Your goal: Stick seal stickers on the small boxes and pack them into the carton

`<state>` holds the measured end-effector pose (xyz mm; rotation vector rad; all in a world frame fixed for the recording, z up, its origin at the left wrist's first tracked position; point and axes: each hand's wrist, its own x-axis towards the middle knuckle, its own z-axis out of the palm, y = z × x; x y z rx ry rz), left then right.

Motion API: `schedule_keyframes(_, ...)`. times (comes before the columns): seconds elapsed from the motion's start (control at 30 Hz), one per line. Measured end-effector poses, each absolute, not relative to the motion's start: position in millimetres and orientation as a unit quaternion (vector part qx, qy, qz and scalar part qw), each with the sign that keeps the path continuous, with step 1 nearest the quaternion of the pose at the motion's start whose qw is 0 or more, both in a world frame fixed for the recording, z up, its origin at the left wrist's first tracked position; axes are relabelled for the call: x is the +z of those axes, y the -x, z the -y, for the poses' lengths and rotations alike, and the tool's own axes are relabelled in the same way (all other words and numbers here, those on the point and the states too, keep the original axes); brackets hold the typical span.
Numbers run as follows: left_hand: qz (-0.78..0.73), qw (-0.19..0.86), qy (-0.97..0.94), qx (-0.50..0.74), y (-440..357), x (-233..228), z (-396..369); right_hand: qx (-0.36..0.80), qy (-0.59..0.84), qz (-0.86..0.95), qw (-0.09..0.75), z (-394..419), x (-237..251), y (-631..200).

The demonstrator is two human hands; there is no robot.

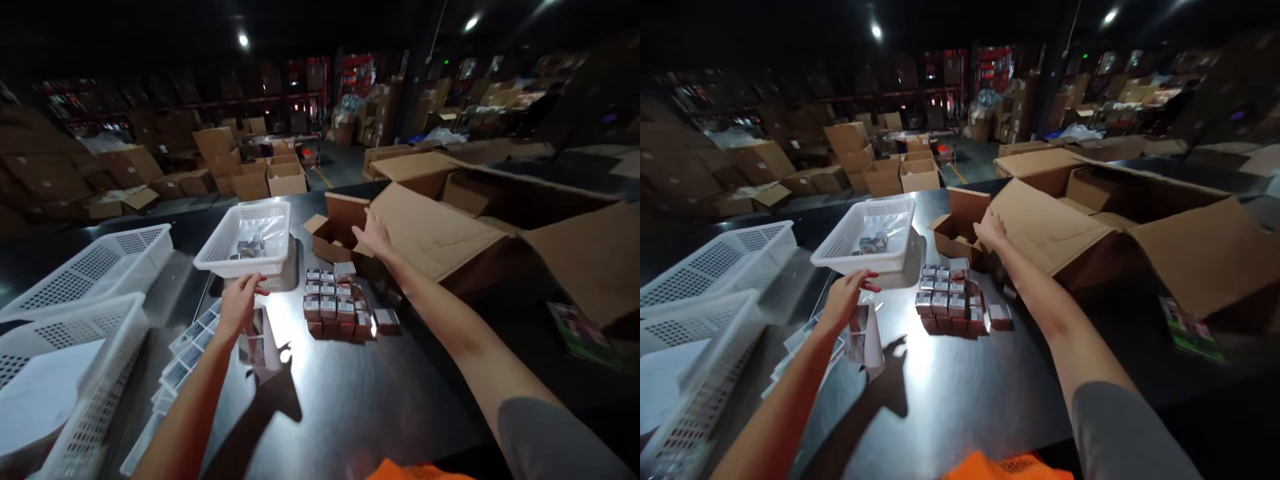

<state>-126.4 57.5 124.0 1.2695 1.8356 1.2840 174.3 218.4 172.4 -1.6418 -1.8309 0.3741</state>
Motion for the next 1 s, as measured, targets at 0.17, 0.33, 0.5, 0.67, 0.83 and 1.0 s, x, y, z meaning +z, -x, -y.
schedule_keyframes(0.17, -0.694, 0.225, -0.410, 0.548, 108, 131, -55, 0.180, 0.485, 0.774, 0.365, -102, 133, -142)
schedule_keyframes(0.33, -0.649, 0.146, -0.378, 0.644, 65, 137, -50, 0.342, 0.306, 0.805, 0.377, -11, 90, -114)
schedule_keyframes(0.5, -0.633, 0.178, -0.403, 0.637, 62, 125, -20, 0.490, 0.358, 0.675, 0.420, -8, 72, -111)
schedule_keyframes(0.67, -0.588, 0.432, -0.461, 0.505, 91, 108, 16, 0.578, 0.355, 0.638, 0.364, -3, 60, -129)
schedule_keyframes(0.83, -0.560, 0.510, -0.476, 0.447, 88, 73, 26, 0.500, 0.392, 0.693, 0.341, 11, 37, -150)
schedule_keyframes(1.0, -0.546, 0.504, -0.499, 0.446, 68, 38, 18, 0.490, 0.463, 0.646, 0.359, 20, 14, -164)
